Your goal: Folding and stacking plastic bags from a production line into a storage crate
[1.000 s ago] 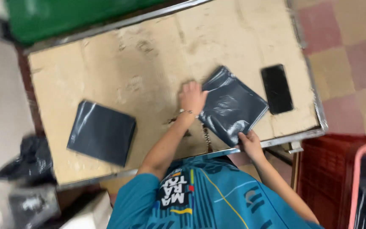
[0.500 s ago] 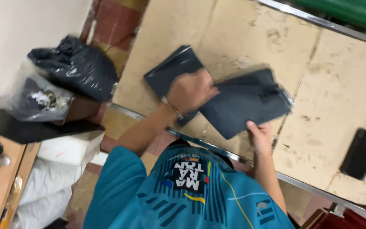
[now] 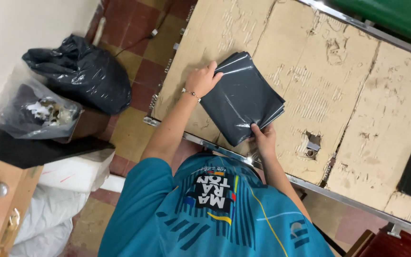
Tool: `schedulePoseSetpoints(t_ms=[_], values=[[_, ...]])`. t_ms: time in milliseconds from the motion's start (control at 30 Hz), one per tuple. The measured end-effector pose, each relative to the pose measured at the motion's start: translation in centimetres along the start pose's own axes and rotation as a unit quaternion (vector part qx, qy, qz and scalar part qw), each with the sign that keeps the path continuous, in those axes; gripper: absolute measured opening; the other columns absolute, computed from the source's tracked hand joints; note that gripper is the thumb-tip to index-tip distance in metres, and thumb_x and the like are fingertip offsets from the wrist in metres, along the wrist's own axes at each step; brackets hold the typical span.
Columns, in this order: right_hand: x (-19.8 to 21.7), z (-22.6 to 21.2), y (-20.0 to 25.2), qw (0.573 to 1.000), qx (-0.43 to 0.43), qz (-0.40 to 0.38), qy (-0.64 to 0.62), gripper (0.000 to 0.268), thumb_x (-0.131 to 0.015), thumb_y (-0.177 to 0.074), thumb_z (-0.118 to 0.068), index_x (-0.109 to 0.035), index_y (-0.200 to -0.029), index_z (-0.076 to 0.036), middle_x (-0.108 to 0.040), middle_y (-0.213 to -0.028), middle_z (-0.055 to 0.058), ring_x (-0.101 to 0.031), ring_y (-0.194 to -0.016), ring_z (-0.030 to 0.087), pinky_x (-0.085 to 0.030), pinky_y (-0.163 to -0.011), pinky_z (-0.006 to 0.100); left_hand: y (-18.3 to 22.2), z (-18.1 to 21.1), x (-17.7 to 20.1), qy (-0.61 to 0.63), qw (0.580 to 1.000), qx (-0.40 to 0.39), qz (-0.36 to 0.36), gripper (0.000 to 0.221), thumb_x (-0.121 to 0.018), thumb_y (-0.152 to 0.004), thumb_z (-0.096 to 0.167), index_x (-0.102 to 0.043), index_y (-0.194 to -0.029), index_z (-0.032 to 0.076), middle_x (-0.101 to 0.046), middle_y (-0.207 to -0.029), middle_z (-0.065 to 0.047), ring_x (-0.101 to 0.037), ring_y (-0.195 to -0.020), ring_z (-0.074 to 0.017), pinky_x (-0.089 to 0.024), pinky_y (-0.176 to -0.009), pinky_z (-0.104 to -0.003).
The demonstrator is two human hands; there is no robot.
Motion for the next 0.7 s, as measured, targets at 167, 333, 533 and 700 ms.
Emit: schedulePoseSetpoints(t_ms=[167, 333, 533, 700], values=[[0.6, -1.6, 1.2, 0.922, 0.251, 0.073, 0.287, 0.068, -0.081, -0.088, -0.014, -0.044, -0.142, 0.005, -0.053, -0.107, 0.018, -0.059, -0.092, 0.031, -0.051, -0.078, 0.038, -0.6, 4.0, 2.8, -0.039, 0.997, 0.059, 0.026, 0.052, -0.062, -0.094, 0.048, -0.049, -0.130, 0.012, -0.058, -0.117, -0.010, -0.058, -0.112, -0.0320, -0.056, -0.084, -0.052], [-4.4, -0.3, -0.6, 0.662, 0.494, -0.067, 0.559, 0.084, -0.076, -0.080, -0.057, -0.054, -0.151, -0.018, -0.053, -0.150, 0.013, -0.044, -0.145, 0.035, -0.030, -0.119, 0.052, -0.1, 8.9, 2.4, -0.042, 0.998, 0.041, -0.016, 0.083, -0.062, -0.096, 0.054, -0.034, -0.159, 0.009, -0.032, -0.166, -0.015, -0.023, -0.155, -0.0359, -0.024, -0.119, -0.065], [-4.9, 1.4, -0.4, 0.640, 0.471, -0.076, 0.603, 0.071, -0.046, -0.099, -0.063, -0.044, -0.157, -0.022, -0.040, -0.163, 0.012, -0.029, -0.155, 0.035, -0.017, -0.123, 0.061, -1.0, 7.9, 1.5, -0.003, 0.996, 0.058, -0.071, 0.090, -0.064, -0.093, 0.059, -0.033, -0.159, 0.005, -0.034, -0.164, -0.018, -0.031, -0.151, -0.0353, -0.029, -0.117, -0.060], [-3.6, 0.5, -1.1, 0.695, 0.456, -0.133, 0.539, 0.082, -0.052, -0.091, -0.070, -0.049, -0.151, -0.014, -0.046, -0.159, 0.012, -0.036, -0.152, 0.033, -0.022, -0.123, 0.059, -5.7, 1.9, -2.1, 0.194, 0.974, 0.100, -0.057, 0.059, -0.085, -0.082, 0.043, -0.071, -0.124, 0.003, -0.071, -0.108, -0.019, -0.067, -0.107, -0.0402, -0.052, -0.089, -0.052]])
Point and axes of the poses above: each hand's wrist, its own y-axis away from the middle knuckle, its own x-axis out of the back of the hand, z = x × y, the point moved 1 cm from there along -y, towards the middle knuckle
